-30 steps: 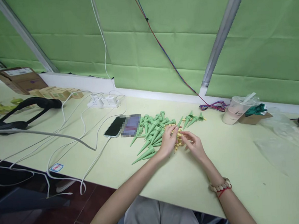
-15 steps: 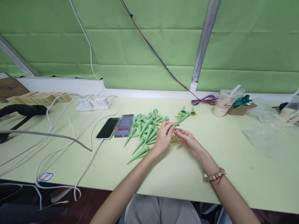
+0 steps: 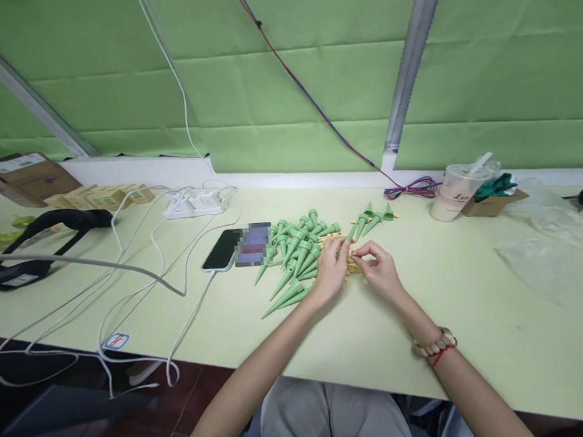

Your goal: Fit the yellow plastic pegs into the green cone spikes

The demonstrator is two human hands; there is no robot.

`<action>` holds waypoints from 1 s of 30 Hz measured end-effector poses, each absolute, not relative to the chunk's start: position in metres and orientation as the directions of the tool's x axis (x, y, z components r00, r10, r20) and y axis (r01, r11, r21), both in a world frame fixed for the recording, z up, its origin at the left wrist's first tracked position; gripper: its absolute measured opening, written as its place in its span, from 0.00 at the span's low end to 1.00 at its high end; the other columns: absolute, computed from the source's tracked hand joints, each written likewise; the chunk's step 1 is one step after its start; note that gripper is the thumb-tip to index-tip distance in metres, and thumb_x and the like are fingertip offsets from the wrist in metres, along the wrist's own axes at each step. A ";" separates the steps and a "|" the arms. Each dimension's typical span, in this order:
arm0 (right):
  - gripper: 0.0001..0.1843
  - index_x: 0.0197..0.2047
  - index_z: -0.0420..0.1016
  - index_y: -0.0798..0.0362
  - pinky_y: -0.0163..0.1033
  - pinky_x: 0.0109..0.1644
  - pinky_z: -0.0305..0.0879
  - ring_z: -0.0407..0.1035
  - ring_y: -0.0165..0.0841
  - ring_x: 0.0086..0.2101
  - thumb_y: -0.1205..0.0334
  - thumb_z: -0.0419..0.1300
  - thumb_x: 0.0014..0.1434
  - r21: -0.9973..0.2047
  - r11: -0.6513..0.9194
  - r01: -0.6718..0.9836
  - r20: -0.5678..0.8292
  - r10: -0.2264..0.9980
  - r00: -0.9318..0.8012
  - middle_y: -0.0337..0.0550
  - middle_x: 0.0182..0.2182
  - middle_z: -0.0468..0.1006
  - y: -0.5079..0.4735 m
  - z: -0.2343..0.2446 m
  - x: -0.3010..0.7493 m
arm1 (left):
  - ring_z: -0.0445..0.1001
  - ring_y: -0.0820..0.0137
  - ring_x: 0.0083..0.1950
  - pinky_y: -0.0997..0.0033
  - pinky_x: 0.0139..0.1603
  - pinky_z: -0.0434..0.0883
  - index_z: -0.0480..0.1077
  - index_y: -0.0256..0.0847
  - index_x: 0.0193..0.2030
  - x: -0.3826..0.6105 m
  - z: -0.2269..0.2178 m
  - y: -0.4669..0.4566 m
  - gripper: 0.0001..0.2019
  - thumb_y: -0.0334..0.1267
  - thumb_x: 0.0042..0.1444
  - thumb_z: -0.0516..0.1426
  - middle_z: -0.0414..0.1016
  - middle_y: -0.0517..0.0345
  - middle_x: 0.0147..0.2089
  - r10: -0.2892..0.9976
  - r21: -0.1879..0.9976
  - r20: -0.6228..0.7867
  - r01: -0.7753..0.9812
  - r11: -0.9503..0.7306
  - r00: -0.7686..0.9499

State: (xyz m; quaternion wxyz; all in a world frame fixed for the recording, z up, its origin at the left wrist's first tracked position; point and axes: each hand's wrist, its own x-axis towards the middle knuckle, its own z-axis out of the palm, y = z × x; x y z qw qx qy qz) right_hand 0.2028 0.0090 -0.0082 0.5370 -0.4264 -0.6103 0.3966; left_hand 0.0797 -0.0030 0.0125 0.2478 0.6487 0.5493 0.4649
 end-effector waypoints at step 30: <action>0.12 0.25 0.70 0.52 0.31 0.23 0.56 0.57 0.25 0.20 0.55 0.66 0.39 -0.923 -0.187 -0.336 -0.113 0.967 -0.227 0.36 0.21 0.67 0.008 0.009 0.196 | 0.66 0.70 0.46 0.69 0.49 0.64 0.70 0.40 0.41 0.072 0.023 -0.002 0.14 0.43 0.59 0.47 0.62 0.53 0.42 0.863 0.769 0.505 0.450 -0.453 0.007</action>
